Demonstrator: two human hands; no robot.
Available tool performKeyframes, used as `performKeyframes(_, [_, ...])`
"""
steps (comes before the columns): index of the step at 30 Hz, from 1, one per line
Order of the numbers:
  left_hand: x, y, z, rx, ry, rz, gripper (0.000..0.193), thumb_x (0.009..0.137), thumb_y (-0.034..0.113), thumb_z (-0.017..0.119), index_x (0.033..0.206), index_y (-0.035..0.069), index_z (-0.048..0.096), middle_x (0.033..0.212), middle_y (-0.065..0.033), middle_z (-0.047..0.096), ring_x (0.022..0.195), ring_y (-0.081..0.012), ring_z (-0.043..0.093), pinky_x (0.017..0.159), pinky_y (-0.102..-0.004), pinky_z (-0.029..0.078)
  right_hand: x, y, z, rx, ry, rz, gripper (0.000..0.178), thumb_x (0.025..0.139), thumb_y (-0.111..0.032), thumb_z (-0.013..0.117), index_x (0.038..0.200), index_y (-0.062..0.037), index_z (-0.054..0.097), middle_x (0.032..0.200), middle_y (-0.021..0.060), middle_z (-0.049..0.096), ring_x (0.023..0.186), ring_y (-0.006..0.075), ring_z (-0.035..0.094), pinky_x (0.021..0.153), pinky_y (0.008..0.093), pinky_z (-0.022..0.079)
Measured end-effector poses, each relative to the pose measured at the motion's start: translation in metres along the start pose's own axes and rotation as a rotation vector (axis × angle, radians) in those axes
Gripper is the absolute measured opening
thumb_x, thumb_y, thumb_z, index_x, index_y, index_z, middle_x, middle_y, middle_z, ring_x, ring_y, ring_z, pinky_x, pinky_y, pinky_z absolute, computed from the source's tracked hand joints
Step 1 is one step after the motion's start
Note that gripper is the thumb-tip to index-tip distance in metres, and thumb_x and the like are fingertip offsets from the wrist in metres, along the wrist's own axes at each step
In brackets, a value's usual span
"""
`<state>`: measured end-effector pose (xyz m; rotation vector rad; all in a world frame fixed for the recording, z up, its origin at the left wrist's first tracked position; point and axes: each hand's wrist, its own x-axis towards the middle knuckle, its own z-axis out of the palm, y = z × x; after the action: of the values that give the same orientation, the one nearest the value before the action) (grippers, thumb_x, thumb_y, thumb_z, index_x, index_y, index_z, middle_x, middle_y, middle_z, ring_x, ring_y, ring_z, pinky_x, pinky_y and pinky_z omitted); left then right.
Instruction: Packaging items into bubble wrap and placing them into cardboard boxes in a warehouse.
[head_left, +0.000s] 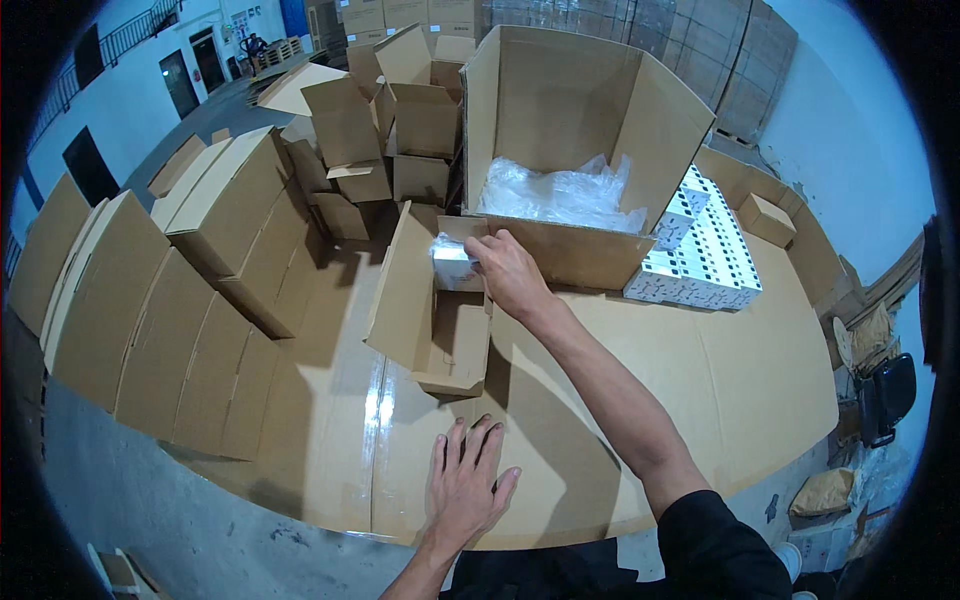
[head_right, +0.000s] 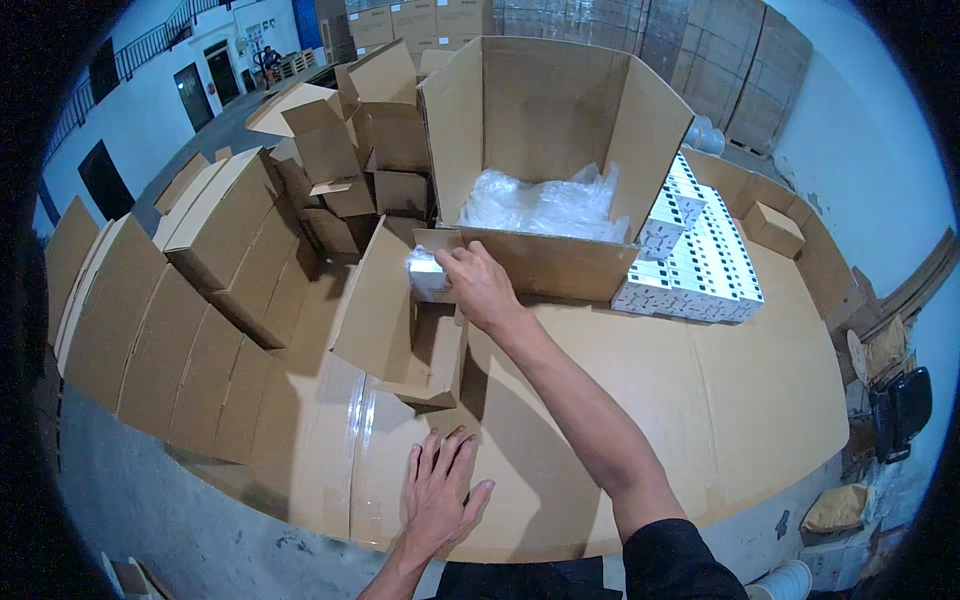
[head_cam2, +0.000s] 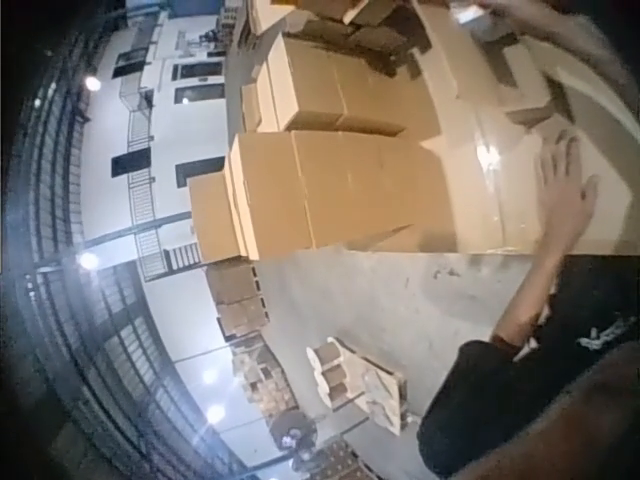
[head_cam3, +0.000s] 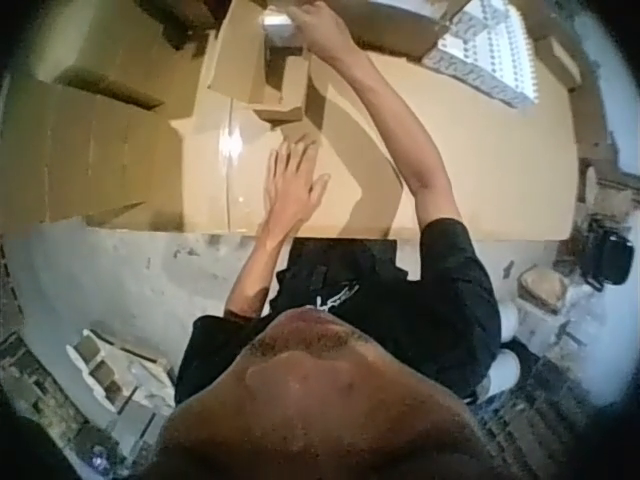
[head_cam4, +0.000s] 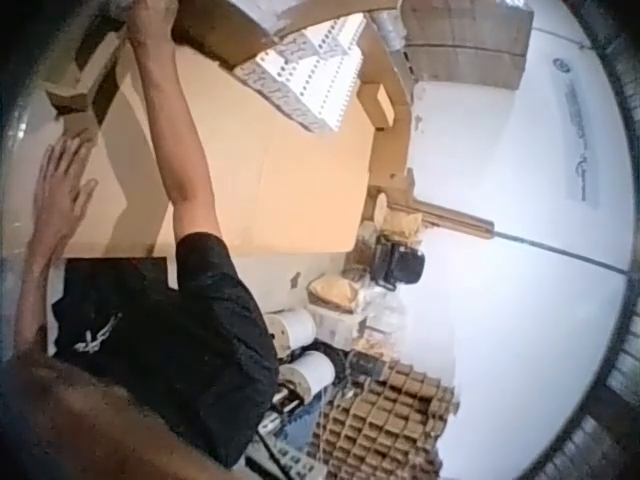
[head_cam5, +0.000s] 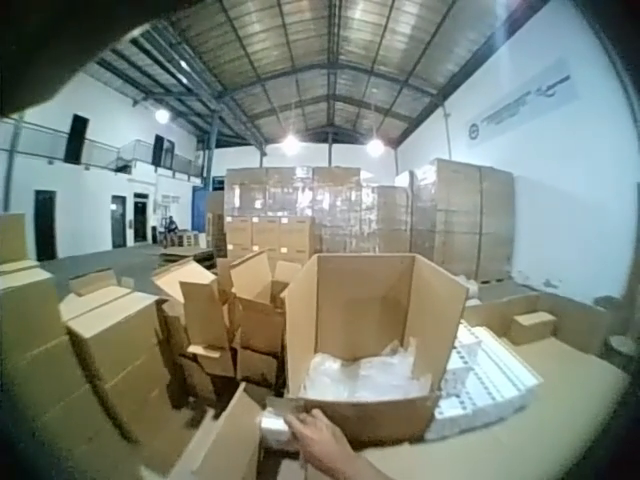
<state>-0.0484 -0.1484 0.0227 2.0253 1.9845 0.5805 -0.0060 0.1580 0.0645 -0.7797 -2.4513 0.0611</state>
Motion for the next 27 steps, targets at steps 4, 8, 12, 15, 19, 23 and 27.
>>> performKeyframes(4, [0.001,0.0,0.0,-0.003,-0.006,-0.013,0.065,0.091,0.039,0.063,0.144,0.005,0.047,0.151,-0.0131,0.042,0.142,-0.0392,0.032,0.117,-0.0566,0.024,0.002,0.001,0.011,0.004,0.05,0.005,0.02,0.077,-0.007,0.069,0.096,-0.0052,0.067,0.094,0.0136,0.066,0.095,0.0339,0.061,0.082,0.0448,0.055])
performKeyframes(8, [0.001,0.001,0.001,-0.013,0.009,-0.021,0.064,0.091,0.038,0.064,0.143,0.005,0.048,0.15,-0.0142,0.043,0.141,-0.0405,0.033,0.117,-0.0572,0.024,0.0,0.002,0.021,-0.03,0.101,-0.001,0.009,0.075,-0.007,0.067,0.083,-0.0038,0.069,0.092,0.0136,0.065,0.095,0.033,0.061,0.082,0.0442,0.056])
performKeyframes(12, [0.007,0.008,0.005,-0.002,-0.001,0.024,0.064,0.09,0.037,0.065,0.143,0.005,0.049,0.148,-0.015,0.045,0.14,-0.0409,0.034,0.118,-0.0567,0.023,-0.005,0.022,0.038,-0.02,0.154,-0.017,0.011,0.08,-0.014,0.069,0.075,-0.0041,0.067,0.093,0.0133,0.061,0.097,0.0333,0.057,0.089,0.0428,0.05])
performKeyframes(15, [0.005,0.001,0.009,0.043,0.05,-0.016,0.066,0.085,0.036,0.07,0.14,0.006,0.052,0.147,-0.0127,0.047,0.139,-0.0391,0.036,0.117,-0.057,0.025,-0.009,0.002,0.015,0.116,0.115,0.008,0.013,0.084,-0.012,0.066,0.092,-0.0021,0.067,0.111,0.0181,0.058,0.106,0.0353,0.055,0.095,0.0429,0.047])
performKeyframes(19, [0.01,0.008,0.01,0.067,0.016,-0.042,0.065,0.086,0.033,0.07,0.142,0.006,0.05,0.149,-0.0132,0.046,0.141,-0.0405,0.034,0.118,-0.0573,0.022,-0.046,0.008,-0.043,0.256,0.205,0.026,0.029,0.088,-0.011,0.066,0.114,-0.0018,0.061,0.124,0.0178,0.054,0.113,0.0375,0.054,0.099,0.044,0.047])
performKeyframes(23, [0.037,0.007,0.025,0.087,0.041,0.066,0.063,0.087,0.027,0.068,0.143,0.006,0.049,0.15,-0.0144,0.046,0.141,-0.0414,0.034,0.119,-0.0541,0.025,-0.093,0.05,-0.102,0.28,0.351,0.062,0.025,0.087,-0.007,0.068,0.112,-0.0031,0.063,0.117,0.0159,0.058,0.108,0.0354,0.058,0.094,0.0431,0.05])
performKeyframes(27, [0.069,0.024,0.044,0.044,0.1,0.099,0.059,0.087,0.023,0.067,0.141,0.006,0.051,0.148,-0.0159,0.046,0.136,-0.0421,0.038,0.116,-0.0535,0.029,-0.124,0.118,-0.15,0.222,0.603,0.27,0.017,0.085,0.001,0.062,0.101,-0.0011,0.065,0.098,0.0146,0.064,0.086,0.0298,0.066,0.075,0.0376,0.054])
